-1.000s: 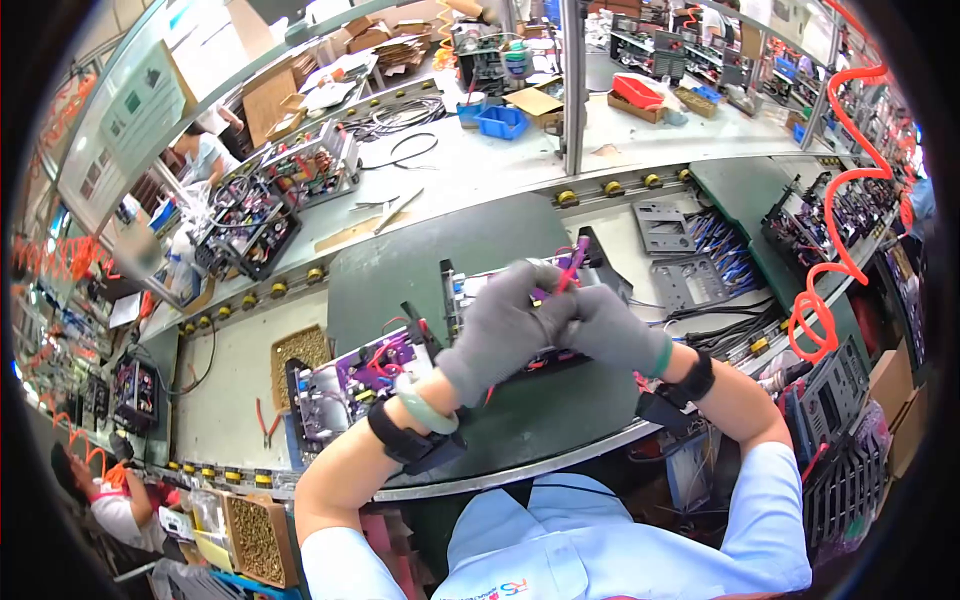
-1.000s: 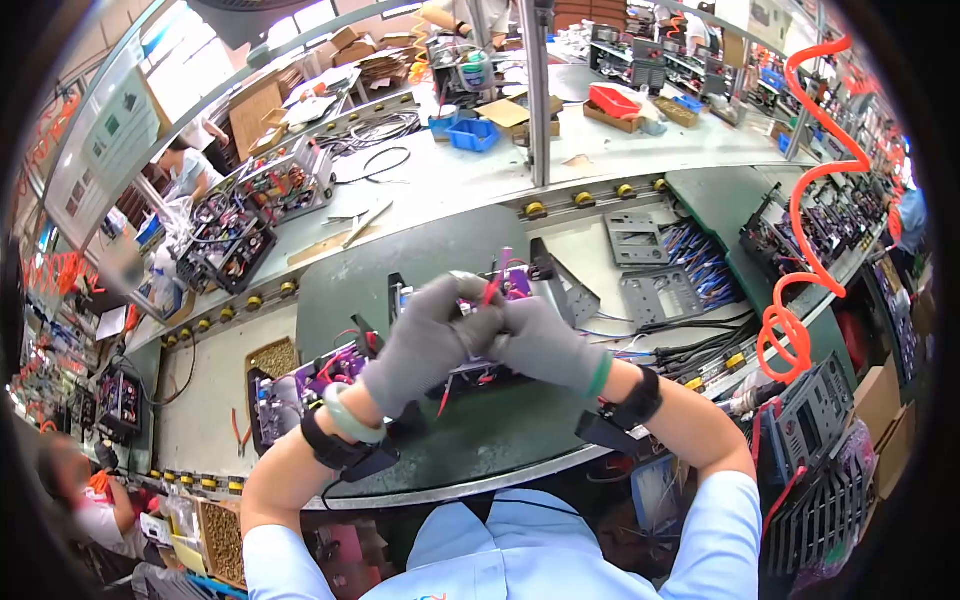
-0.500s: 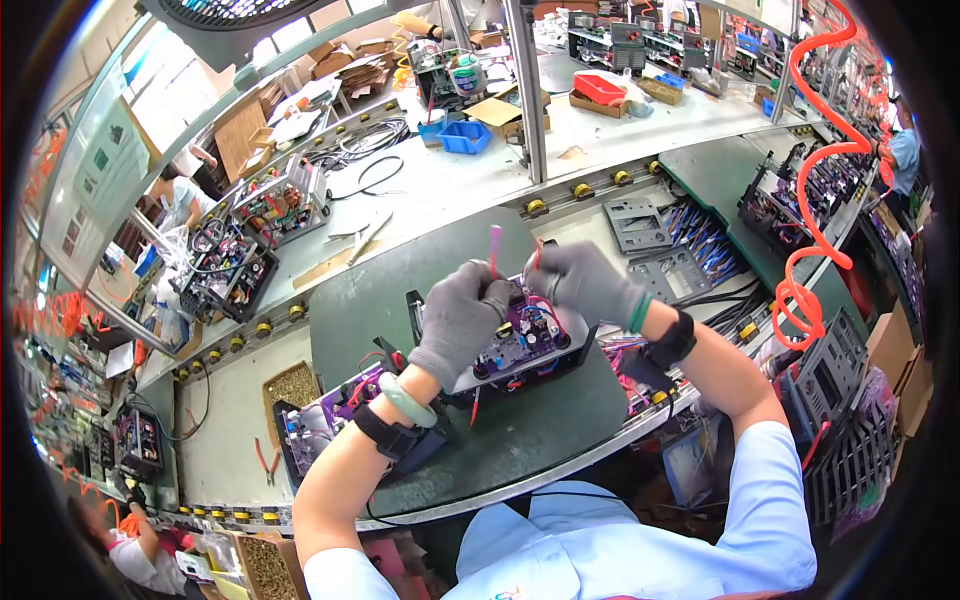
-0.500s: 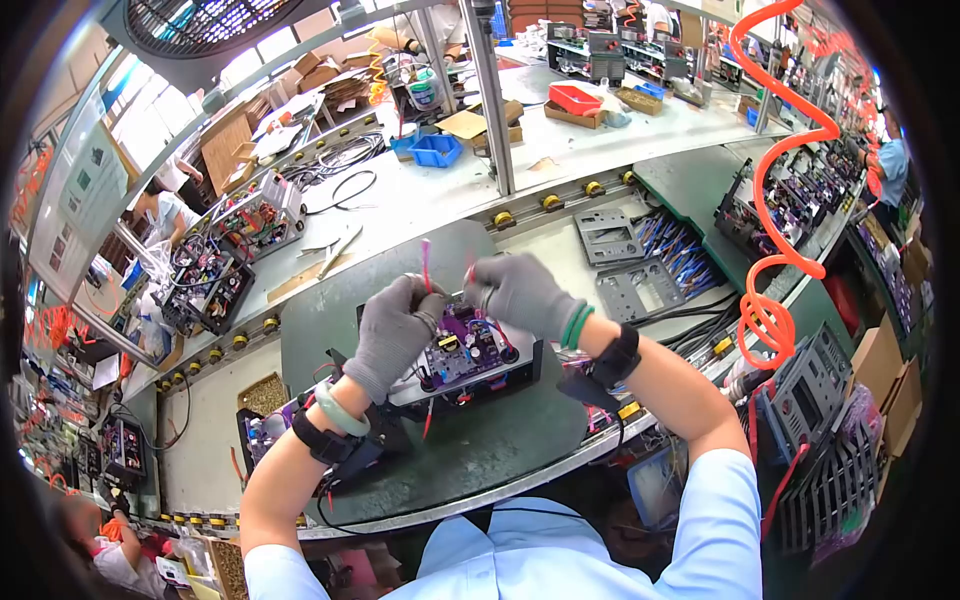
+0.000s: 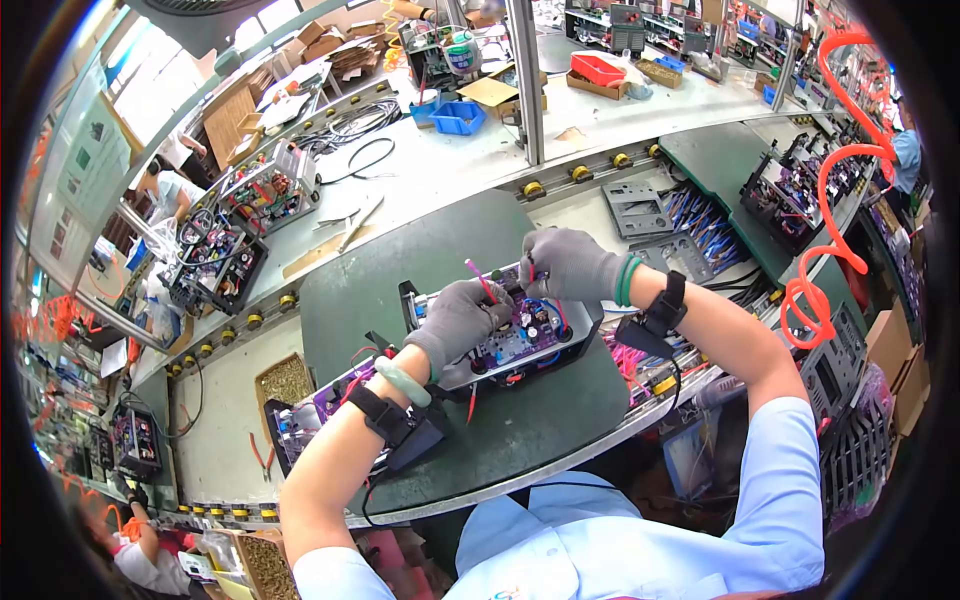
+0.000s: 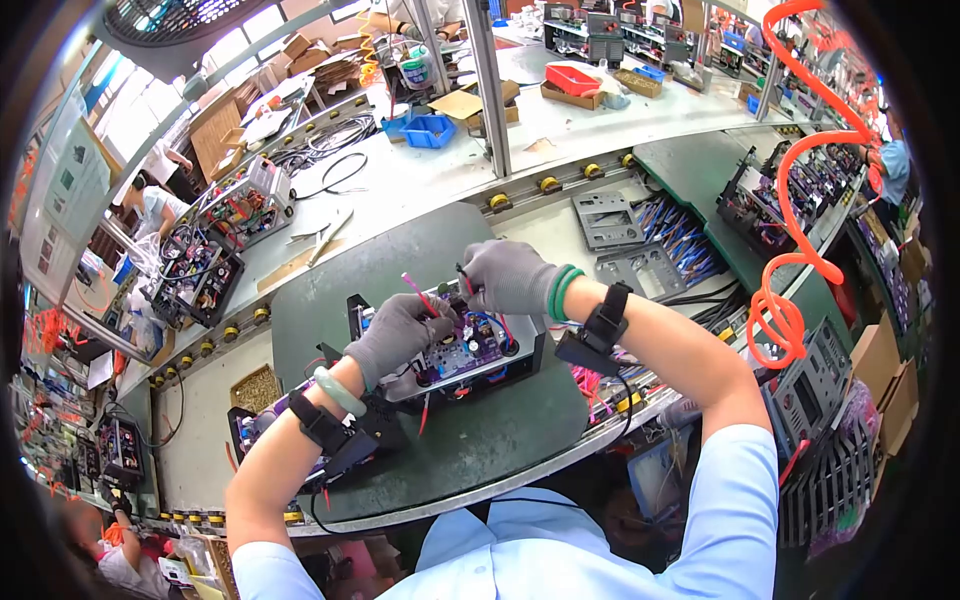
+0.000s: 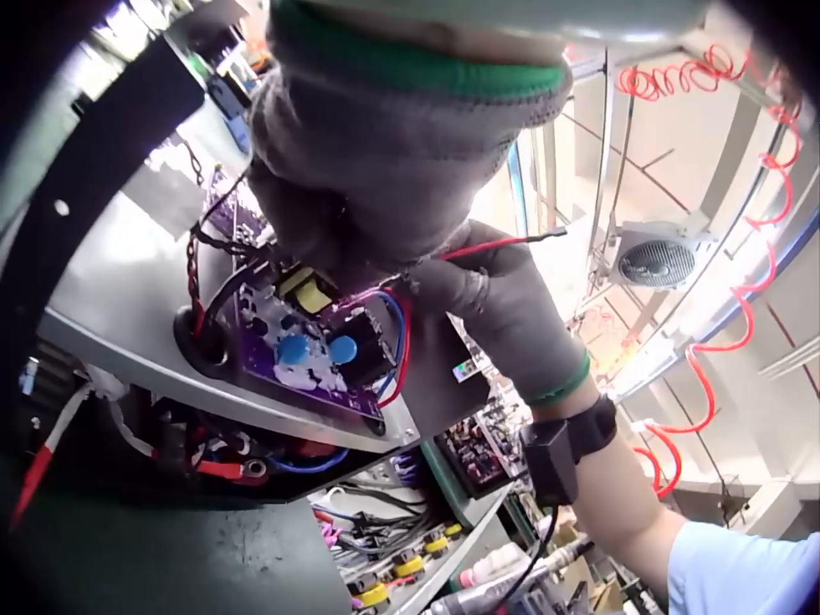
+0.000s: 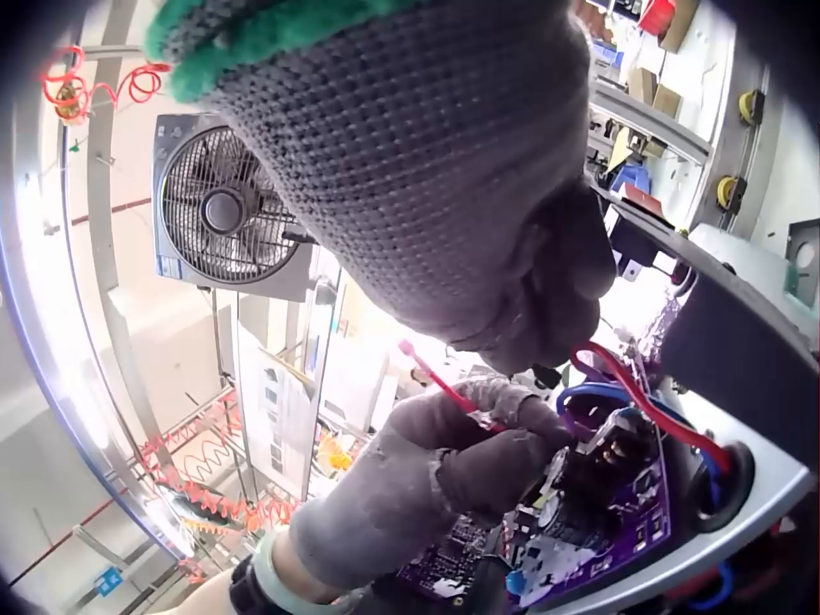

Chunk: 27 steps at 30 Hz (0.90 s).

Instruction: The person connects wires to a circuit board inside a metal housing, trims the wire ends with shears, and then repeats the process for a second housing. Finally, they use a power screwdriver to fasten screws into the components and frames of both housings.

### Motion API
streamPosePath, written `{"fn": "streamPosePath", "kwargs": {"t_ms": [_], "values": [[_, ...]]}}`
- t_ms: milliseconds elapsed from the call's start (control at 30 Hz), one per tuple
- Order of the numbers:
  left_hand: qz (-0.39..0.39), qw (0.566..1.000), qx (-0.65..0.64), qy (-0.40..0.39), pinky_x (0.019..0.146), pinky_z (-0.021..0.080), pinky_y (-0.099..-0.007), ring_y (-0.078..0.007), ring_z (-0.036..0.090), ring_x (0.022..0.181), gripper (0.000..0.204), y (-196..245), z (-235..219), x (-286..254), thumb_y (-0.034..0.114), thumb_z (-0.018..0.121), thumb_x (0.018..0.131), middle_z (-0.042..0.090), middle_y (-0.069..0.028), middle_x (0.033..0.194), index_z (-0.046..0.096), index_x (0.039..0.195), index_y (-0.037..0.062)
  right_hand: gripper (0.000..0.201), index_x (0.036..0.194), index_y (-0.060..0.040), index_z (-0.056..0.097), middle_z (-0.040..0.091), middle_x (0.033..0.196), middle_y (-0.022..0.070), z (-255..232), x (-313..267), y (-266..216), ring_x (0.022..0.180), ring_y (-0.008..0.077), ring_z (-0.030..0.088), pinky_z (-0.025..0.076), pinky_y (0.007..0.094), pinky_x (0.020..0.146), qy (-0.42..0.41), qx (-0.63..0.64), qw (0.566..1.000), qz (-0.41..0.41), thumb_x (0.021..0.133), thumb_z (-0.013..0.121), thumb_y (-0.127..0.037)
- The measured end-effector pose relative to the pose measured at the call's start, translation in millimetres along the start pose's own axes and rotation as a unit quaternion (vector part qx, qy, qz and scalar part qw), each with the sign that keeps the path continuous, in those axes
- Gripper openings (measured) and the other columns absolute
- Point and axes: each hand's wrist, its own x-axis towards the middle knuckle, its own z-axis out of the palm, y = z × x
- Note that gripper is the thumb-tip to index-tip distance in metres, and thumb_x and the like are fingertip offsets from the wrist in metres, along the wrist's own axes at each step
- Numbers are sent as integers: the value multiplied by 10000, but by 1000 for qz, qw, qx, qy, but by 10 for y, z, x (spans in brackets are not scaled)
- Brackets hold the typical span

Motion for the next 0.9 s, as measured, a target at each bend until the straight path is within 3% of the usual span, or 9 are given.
{"fn": "streamPosePath", "kwargs": {"t_ms": [100,167,267,367,500,567,667,733,900], "values": [[21,997,-69,-10,816,522,-292,-117,655,843,129,-115,32,21,98,683,878,728,-68,906,729,983,38,70,788,-145,716,646,896,53,22,-2,22,865,266,645,531,383,757,19,-33,999,-39,780,747,-208],[10,997,-74,-3,812,525,-286,-112,653,840,106,-12,21,-48,87,678,888,725,-66,905,724,960,24,105,810,-138,707,644,965,34,14,-52,-1,980,261,631,526,373,848,-10,-61,997,-55,765,743,-225],[5,999,-46,2,805,529,-287,-112,653,837,101,14,10,-52,83,676,890,723,-62,894,719,949,14,108,807,-130,699,642,941,31,91,-149,-27,955,253,636,532,386,836,-5,-68,990,-123,763,742,-218],[44,995,-84,-4,780,523,-332,-173,658,800,126,-147,54,29,157,698,878,703,-102,852,702,944,50,72,796,-141,684,627,909,26,75,-193,-74,927,243,632,535,389,812,29,-97,990,-103,776,723,-198],[55,996,-71,4,768,520,-335,-177,655,792,117,-106,35,-1,149,691,880,699,-105,845,701,941,50,48,795,-150,676,620,909,22,82,-193,-70,918,245,629,534,376,796,55,-114,987,-97,787,712,-181],[29,999,-38,4,792,526,-299,-129,649,810,123,-14,13,-45,115,684,880,718,-73,876,725,961,31,48,797,-151,675,620,914,22,112,-190,-57,920,248,628,533,377,792,48,-118,986,-106,788,713,-180],[43,999,-27,5,783,523,-312,-138,651,808,132,-5,12,-40,127,681,883,714,-83,866,725,963,32,51,805,-153,676,619,918,21,137,-198,-51,919,252,625,531,383,788,83,-143,978,-126,784,715,-176],[28,999,-32,7,774,518,-320,-142,649,808,134,-8,8,-62,131,684,881,712,-85,863,723,971,39,70,812,-152,677,615,918,24,116,-202,-89,918,257,622,531,388,785,49,-180,976,-110,769,725,-179],[33,999,-4,5,783,513,-327,-163,652,815,148,12,4,-41,134,679,878,709,-102,868,715,990,45,71,820,-139,680,606,904,38,106,-205,-110,885,259,611,531,387,764,70,-136,982,-111,760,711,-162]]}}
